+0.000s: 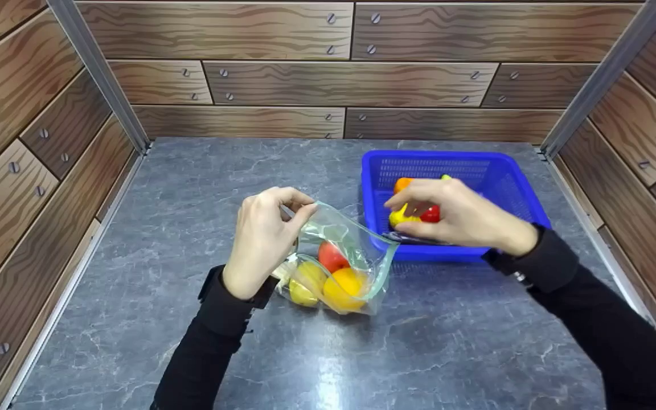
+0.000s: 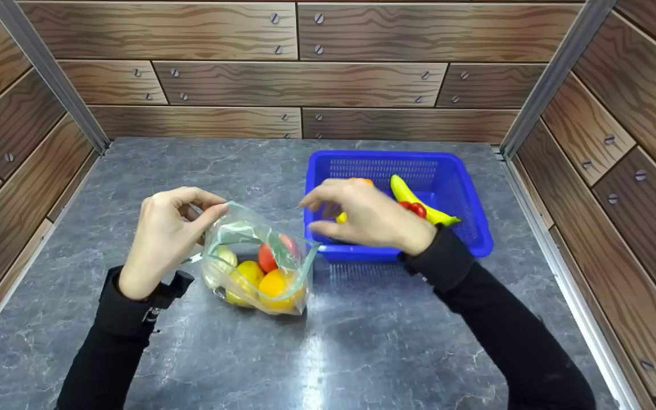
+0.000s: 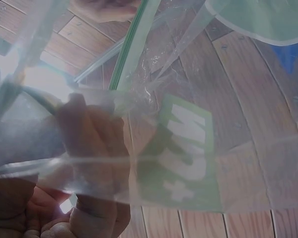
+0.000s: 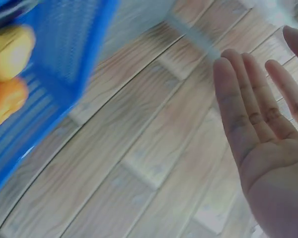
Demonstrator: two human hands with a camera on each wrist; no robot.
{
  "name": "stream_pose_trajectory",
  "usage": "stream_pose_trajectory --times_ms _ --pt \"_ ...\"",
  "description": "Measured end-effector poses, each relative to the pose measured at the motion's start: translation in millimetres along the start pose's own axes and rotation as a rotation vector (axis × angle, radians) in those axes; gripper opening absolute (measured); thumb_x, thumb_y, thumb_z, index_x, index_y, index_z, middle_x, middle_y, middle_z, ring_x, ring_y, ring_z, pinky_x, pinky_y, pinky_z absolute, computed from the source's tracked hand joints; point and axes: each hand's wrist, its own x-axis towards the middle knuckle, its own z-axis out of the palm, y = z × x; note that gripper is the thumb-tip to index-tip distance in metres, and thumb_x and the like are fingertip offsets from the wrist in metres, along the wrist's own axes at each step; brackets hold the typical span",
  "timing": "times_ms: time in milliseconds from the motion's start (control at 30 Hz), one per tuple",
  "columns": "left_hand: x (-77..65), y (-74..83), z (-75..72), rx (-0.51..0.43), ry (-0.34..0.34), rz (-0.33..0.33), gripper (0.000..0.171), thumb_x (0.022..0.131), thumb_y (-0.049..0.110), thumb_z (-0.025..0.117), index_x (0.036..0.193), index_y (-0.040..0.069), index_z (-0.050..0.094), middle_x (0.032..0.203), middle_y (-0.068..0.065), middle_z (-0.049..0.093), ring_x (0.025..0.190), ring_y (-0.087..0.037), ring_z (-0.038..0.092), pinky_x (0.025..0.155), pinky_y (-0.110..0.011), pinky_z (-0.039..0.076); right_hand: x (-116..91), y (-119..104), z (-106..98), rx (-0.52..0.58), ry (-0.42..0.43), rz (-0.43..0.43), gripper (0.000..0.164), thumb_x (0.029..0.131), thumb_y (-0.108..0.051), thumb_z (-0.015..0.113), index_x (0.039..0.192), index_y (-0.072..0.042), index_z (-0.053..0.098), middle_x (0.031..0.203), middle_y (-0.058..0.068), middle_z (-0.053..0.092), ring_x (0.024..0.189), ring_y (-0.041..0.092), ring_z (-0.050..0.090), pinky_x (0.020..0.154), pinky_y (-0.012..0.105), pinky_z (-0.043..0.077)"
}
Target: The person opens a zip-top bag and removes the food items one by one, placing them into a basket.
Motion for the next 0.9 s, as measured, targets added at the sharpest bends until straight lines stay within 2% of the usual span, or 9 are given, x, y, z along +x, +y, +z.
stream_pose_trajectory --times_ms 167,233,333,400,500,600,667,767,900 --pt "1.0 2.4 1.0 -0.002 -0.004 -0.001 0.007 0.085 0.022 0.075 0.086 0.015 0.077 0.074 0.002 0.072 0.06 -0.01 0.06 0.059 -0.024 0.05 10.0 -34.7 19.6 0.175 -0.116 -0.066 0.027 0.086 -0.017 0.074 0.113 -0.016 0.069 0.101 0.003 0.072 0.08 0.01 0.069 0.068 0.025 0.059" --pt "1.0 3.2 0.9 -0.004 -0.004 -0.001 0.007 0.085 0.022 0.075 0.086 0.015 0.077 0.075 0.002 0.072 0.06 -0.012 0.061 0.059 -0.024 0.051 15.8 -41.2 33.0 0.174 -0.171 -0.085 0.025 0.089 -0.017 0.071 0.114 -0.015 0.069 0.103 0.003 0.071 0.085 0.01 0.07 0.072 0.024 0.059" --pt "0.6 4.1 0.9 -0.007 -0.004 0.001 0.007 0.085 0.022 0.075 0.087 0.015 0.077 0.076 0.001 0.072 0.061 -0.014 0.062 0.058 -0.024 0.05 24.1 -42.9 58.5 0.094 -0.25 -0.109 0.021 0.091 -0.018 0.068 0.111 -0.014 0.07 0.103 0.0 0.071 0.089 0.007 0.069 0.077 0.017 0.057" --pt "0.0 4.9 1.0 -0.005 -0.003 0.003 0.007 0.085 0.022 0.075 0.087 0.016 0.077 0.075 0.002 0.072 0.061 -0.013 0.062 0.057 -0.023 0.05 28.8 -45.7 74.8 -0.01 -0.285 -0.118 0.014 0.089 -0.013 0.068 0.103 -0.011 0.071 0.1 0.002 0.07 0.086 0.009 0.069 0.075 0.016 0.056" --pt "-0.7 4.4 0.4 0.002 0.003 0.003 0.007 0.085 0.023 0.075 0.087 0.017 0.077 0.075 0.004 0.071 0.06 -0.011 0.061 0.057 -0.023 0.049 35.3 -46.5 96.8 -0.224 -0.309 -0.156 0.011 0.082 -0.005 0.068 0.092 -0.007 0.07 0.098 0.004 0.069 0.075 0.013 0.068 0.065 0.018 0.056" --pt "-1.0 3.8 0.5 0.01 0.011 0.007 0.006 0.085 0.024 0.075 0.086 0.018 0.077 0.075 0.004 0.071 0.06 -0.01 0.061 0.058 -0.023 0.049 37.5 -43.5 114.7 -0.38 -0.301 -0.205 0.008 0.081 -0.009 0.071 0.089 -0.008 0.071 0.092 0.005 0.069 0.063 0.016 0.066 0.054 0.023 0.054" --pt "-1.3 3.0 1.1 0.011 0.011 0.011 0.006 0.085 0.024 0.075 0.086 0.018 0.077 0.075 0.004 0.071 0.06 -0.011 0.061 0.058 -0.024 0.049 37.0 -39.2 124.8 -0.412 -0.295 -0.231 0.006 0.084 -0.015 0.07 0.087 -0.01 0.071 0.087 0.003 0.066 0.059 0.015 0.064 0.05 0.024 0.052" --pt "-2.1 1.4 2.8 0.005 -0.007 0.017 0.006 0.085 0.023 0.075 0.086 0.018 0.077 0.075 0.004 0.071 0.061 -0.011 0.062 0.059 -0.024 0.05 32.7 -31.1 133.6 -0.403 -0.305 -0.226 0.013 0.085 -0.025 0.07 0.084 -0.012 0.069 0.08 0.002 0.062 0.058 0.015 0.061 0.05 0.026 0.051" --pt "-3.8 -1.3 5.1 -0.014 -0.043 0.018 0.005 0.085 0.021 0.075 0.086 0.017 0.077 0.075 0.004 0.071 0.062 -0.01 0.062 0.059 -0.022 0.05 27.4 -24.6 136.5 -0.414 -0.378 -0.146 0.019 0.082 -0.028 0.073 0.086 -0.01 0.068 0.081 0.004 0.063 0.063 0.018 0.06 0.053 0.03 0.05"
